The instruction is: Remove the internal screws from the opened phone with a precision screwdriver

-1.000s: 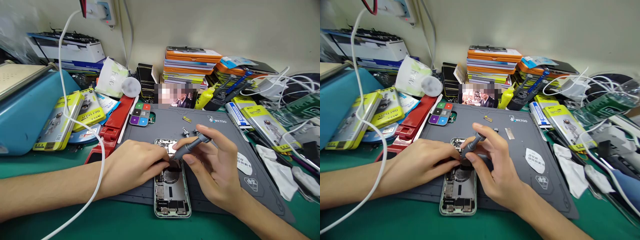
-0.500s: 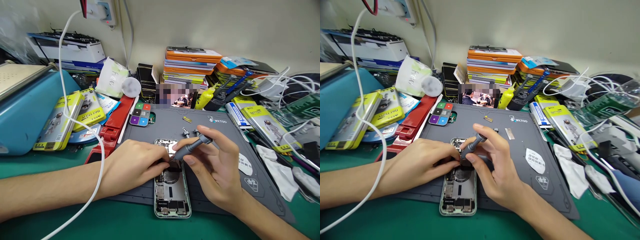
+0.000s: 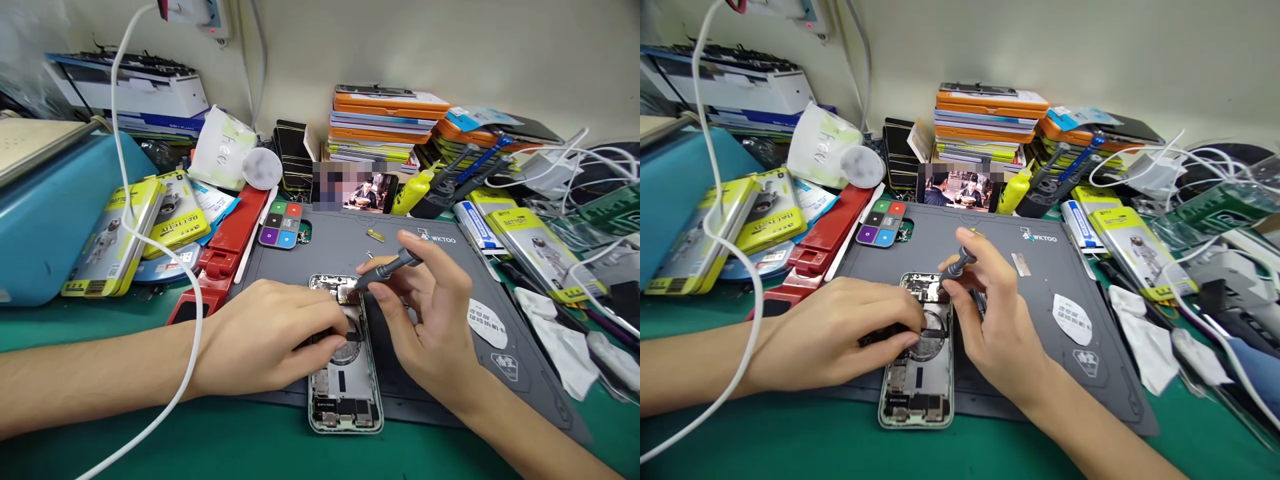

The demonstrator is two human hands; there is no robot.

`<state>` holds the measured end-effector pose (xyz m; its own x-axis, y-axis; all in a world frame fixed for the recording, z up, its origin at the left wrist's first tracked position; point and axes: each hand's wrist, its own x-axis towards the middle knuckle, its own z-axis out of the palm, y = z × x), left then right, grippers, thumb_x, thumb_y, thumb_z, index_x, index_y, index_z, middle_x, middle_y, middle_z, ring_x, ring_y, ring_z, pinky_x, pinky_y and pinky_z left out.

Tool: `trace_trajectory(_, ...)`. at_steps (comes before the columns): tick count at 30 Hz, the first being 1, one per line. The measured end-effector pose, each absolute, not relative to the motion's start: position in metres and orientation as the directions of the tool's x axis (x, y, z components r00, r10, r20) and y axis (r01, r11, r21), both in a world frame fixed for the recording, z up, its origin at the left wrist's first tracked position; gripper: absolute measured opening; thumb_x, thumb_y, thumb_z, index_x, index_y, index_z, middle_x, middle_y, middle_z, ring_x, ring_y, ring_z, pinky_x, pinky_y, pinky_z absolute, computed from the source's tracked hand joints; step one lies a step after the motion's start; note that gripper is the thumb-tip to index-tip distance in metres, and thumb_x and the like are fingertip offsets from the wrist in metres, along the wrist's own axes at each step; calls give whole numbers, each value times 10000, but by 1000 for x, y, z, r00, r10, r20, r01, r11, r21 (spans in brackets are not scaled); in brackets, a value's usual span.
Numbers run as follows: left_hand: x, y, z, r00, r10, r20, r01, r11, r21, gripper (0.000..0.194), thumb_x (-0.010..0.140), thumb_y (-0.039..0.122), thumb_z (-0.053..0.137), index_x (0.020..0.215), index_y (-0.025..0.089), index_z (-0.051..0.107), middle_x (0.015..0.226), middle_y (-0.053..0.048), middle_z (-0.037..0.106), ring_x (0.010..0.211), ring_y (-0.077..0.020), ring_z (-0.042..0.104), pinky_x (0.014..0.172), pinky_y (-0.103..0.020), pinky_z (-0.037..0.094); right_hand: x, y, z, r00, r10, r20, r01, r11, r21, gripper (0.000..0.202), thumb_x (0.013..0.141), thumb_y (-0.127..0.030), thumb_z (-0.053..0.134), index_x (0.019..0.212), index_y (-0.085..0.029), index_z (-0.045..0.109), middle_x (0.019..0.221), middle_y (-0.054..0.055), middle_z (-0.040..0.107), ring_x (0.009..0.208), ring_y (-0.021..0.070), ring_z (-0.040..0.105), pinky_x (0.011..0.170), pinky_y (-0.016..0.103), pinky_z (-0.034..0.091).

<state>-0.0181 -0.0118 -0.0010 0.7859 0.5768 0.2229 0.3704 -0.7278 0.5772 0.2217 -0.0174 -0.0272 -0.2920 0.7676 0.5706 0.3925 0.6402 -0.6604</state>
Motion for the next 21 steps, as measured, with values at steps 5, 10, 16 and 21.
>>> trace_trajectory(5, -19, -14, -4, 763, 586, 273, 389, -753, 530, 148, 1061, 275, 596, 1059, 189, 716, 788, 27, 691, 682, -141, 643, 636, -298, 381, 221, -17, -26, -290, 782, 551, 407, 622, -669, 696, 1034, -65, 580, 1614, -348, 319, 1279, 112, 691, 1039, 228, 728, 827, 426, 668)
trace_trajectory(10, -20, -14, -2, 765, 596, 246, 402, -739, 541, 148, 1056, 259, 598, 1074, 187, 727, 776, 26, 678, 659, -135, 624, 621, -290, 376, 221, -15, -26, -277, 795, 540, 383, 606, -697, 679, 1047, -90, 564, 1610, -394, 339, 1262, 99, 693, 1022, 252, 728, 843, 468, 679)
trace_trajectory(16, -20, -12, 0, 772, 597, 218, 405, -726, 556, 162, 1071, 245, 566, 1079, 181, 714, 815, 18, 698, 682, -134, 631, 637, -281, 387, 221, -16, -27, -280, 807, 520, 385, 590, -710, 692, 1034, -82, 603, 1599, -389, 351, 1322, 89, 675, 1042, 223, 726, 865, 429, 671)
trace_trajectory(21, -18, -12, 2, 775, 600, 198, 408, -715, 568, 165, 1072, 216, 545, 1080, 178, 706, 830, 19, 699, 690, -128, 636, 645, -273, 393, 222, -16, -25, -304, 776, 552, 421, 629, -653, 732, 997, -66, 672, 1583, -398, 386, 1432, 68, 658, 983, 171, 751, 926, 390, 659)
